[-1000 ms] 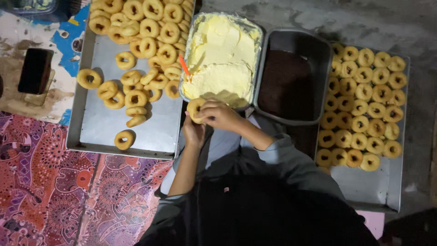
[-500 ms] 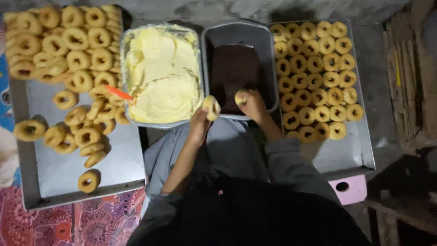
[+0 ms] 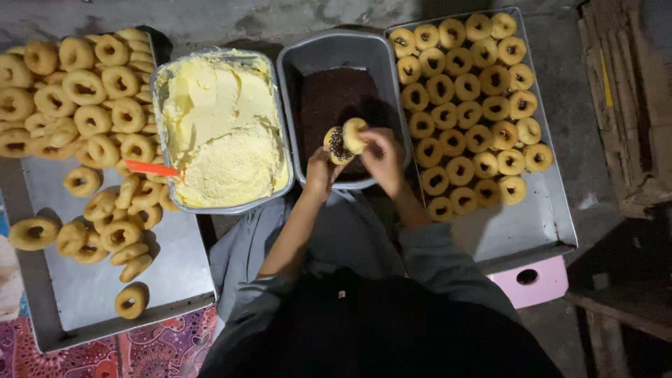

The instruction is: The person repeatedly picks up ring-shaped donuts, inserts a dark filling into the center using fingers, and places the filled donuts onto a tray. The process is continuous and repetitive throughout the clip.

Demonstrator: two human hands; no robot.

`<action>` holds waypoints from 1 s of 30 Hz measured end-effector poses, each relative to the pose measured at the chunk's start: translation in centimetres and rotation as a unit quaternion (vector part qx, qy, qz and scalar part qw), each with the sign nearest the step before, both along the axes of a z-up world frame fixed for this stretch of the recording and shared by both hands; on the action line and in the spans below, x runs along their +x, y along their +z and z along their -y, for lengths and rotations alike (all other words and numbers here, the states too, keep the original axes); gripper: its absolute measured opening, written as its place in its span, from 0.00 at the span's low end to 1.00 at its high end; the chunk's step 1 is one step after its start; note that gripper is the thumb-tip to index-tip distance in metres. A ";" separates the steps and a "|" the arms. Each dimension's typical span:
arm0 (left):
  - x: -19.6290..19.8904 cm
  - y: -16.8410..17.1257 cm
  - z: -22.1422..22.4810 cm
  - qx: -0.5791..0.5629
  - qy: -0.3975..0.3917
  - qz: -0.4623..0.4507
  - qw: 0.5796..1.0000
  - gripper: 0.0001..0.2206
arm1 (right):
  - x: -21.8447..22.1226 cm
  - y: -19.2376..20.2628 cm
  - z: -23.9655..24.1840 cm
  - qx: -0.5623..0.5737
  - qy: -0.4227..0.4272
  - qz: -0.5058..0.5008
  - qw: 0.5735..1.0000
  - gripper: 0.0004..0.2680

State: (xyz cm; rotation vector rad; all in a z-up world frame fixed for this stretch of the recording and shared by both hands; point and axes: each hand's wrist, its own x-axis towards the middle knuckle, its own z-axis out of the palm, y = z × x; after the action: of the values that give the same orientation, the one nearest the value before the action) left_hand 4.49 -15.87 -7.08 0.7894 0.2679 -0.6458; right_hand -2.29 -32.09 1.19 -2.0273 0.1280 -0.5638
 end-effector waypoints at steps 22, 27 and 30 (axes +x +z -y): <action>-2.5 9.7 -11.6 0.451 0.048 0.394 0.799 0.17 | -26.0 -5.6 28.6 0.484 -0.380 0.226 0.755 0.08; -6.2 5.5 -22.5 0.520 0.183 0.420 0.721 0.13 | -27.1 -4.5 30.8 0.393 -0.529 0.095 0.746 0.06; -8.8 2.4 -28.4 0.550 0.251 0.360 0.711 0.10 | -25.3 -5.3 31.7 0.426 -0.504 0.034 0.750 0.05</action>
State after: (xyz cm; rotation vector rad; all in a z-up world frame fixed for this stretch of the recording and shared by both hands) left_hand -4.27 12.54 -4.70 1.9605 0.1036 0.4876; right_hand -27.56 -63.78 -4.15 -0.8820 1.2540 -0.9913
